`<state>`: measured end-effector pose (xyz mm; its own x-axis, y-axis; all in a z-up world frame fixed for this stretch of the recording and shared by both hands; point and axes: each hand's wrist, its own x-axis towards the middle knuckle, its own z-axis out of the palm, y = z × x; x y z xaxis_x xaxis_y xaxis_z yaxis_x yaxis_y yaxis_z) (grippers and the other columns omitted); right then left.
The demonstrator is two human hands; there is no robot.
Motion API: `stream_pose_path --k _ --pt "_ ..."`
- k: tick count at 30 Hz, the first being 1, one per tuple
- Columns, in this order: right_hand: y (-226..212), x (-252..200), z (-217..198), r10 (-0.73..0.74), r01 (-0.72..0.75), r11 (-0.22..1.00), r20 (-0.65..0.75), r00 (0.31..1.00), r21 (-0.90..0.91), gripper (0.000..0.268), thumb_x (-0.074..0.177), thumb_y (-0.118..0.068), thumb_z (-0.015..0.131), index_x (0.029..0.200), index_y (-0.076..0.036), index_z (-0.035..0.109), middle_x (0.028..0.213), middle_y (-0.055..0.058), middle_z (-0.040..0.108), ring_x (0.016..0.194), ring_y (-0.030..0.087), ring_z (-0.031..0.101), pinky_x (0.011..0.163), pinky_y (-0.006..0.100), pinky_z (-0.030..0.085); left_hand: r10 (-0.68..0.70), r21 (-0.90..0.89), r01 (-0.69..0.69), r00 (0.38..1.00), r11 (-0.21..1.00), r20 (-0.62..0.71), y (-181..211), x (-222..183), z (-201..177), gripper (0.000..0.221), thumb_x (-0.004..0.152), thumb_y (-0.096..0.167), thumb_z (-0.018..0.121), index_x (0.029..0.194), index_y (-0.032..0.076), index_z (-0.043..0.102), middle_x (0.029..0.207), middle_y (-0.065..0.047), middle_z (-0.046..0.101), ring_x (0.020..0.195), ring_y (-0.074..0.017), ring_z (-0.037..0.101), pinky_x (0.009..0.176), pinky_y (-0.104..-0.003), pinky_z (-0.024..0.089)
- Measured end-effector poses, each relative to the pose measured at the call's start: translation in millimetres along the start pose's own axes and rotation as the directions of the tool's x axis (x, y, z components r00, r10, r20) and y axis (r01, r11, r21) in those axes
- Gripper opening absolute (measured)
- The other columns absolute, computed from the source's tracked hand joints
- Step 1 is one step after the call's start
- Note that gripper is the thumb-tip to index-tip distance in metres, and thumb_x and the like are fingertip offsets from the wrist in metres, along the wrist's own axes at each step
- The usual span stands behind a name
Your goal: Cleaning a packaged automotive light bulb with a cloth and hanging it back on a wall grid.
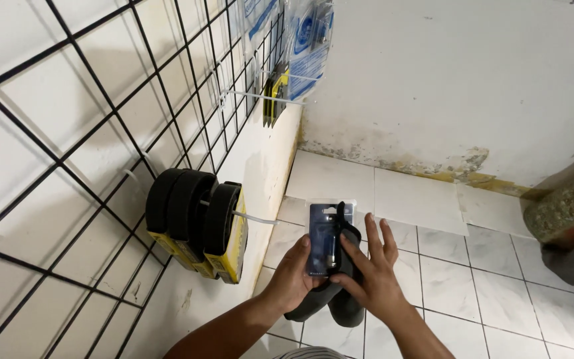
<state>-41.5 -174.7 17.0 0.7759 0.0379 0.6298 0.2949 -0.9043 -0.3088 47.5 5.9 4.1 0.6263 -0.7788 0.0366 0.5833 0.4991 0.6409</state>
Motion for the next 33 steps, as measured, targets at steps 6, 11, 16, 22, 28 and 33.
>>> stream_pose_path --k 6,11,16,22,28,33 --pt "8.8 27.8 -25.8 -0.057 0.059 0.998 0.151 0.987 -0.006 0.074 0.074 -0.061 0.075 0.135 -0.02 0.067 0.171 0.014 0.017 0.159 0.041 0.002 0.119 0.059 0.015 -0.042 0.051 0.044 0.999 0.998 -0.022 -9.1 2.8 -8.2 0.062 0.101 0.05 0.047 0.139 0.001 0.047 0.113 -0.018 0.066 0.09 -0.0222 0.069 0.068 -0.032 0.061" --pt "13.7 38.3 -32.9 -0.113 0.123 0.992 0.229 0.967 -0.027 0.069 0.069 -0.065 0.073 0.125 -0.025 0.075 0.167 0.01 0.031 0.155 0.044 0.014 0.118 0.06 0.018 -0.085 0.041 0.086 0.996 0.995 -0.022 -12.4 6.0 -13.5 0.057 0.104 0.044 0.047 0.139 0.0 0.048 0.113 -0.021 0.068 0.086 -0.0245 0.073 0.065 -0.034 0.066" --pt "7.8 38.0 -25.2 -0.102 0.11 0.994 0.34 0.935 -0.004 0.044 0.076 -0.049 0.073 0.116 -0.032 0.08 0.166 0.004 0.032 0.154 0.043 0.011 0.116 0.064 0.009 -0.142 0.001 0.143 0.983 0.99 -0.117 -21.4 16.5 -31.9 0.034 0.109 0.03 0.044 0.129 0.004 0.054 0.101 -0.014 0.069 0.074 -0.0178 0.067 0.057 -0.028 0.057" --pt "10.8 15.9 5.5 -0.148 0.144 0.988 0.079 0.986 0.058 0.033 0.073 -0.011 0.077 0.1 -0.029 0.083 0.156 -0.001 0.048 0.154 0.034 0.017 0.121 0.059 0.011 -0.112 -0.048 0.107 0.988 0.993 -0.108 -14.5 17.7 -29.2 0.048 0.102 0.047 0.052 0.128 0.006 0.055 0.103 -0.012 0.065 0.083 -0.0189 0.063 0.076 -0.035 0.053" --pt "2.5 13.6 10.7 -0.223 0.222 0.975 -0.036 0.974 -0.013 0.025 0.083 -0.021 0.074 0.104 -0.032 0.082 0.155 0.003 0.049 0.152 0.032 0.02 0.119 0.055 0.015 -0.025 -0.04 0.023 0.999 0.999 -0.043 -8.4 14.6 -22.0 0.049 0.102 0.049 0.052 0.124 0.006 0.057 0.106 -0.009 0.065 0.088 -0.0137 0.061 0.077 -0.03 0.052" --pt "-2.2 24.2 4.0 -0.178 0.183 0.98 0.073 0.981 -0.08 0.038 0.09 -0.046 0.068 0.121 -0.027 0.076 0.161 0.006 0.04 0.154 0.037 0.014 0.118 0.059 0.01 -0.019 0.0 0.019 0.998 1.0 -0.061 -10.7 12.0 -19.5 0.044 0.105 0.042 0.048 0.13 0.007 0.056 0.114 -0.011 0.065 0.096 -0.015 0.062 0.08 -0.031 0.053"
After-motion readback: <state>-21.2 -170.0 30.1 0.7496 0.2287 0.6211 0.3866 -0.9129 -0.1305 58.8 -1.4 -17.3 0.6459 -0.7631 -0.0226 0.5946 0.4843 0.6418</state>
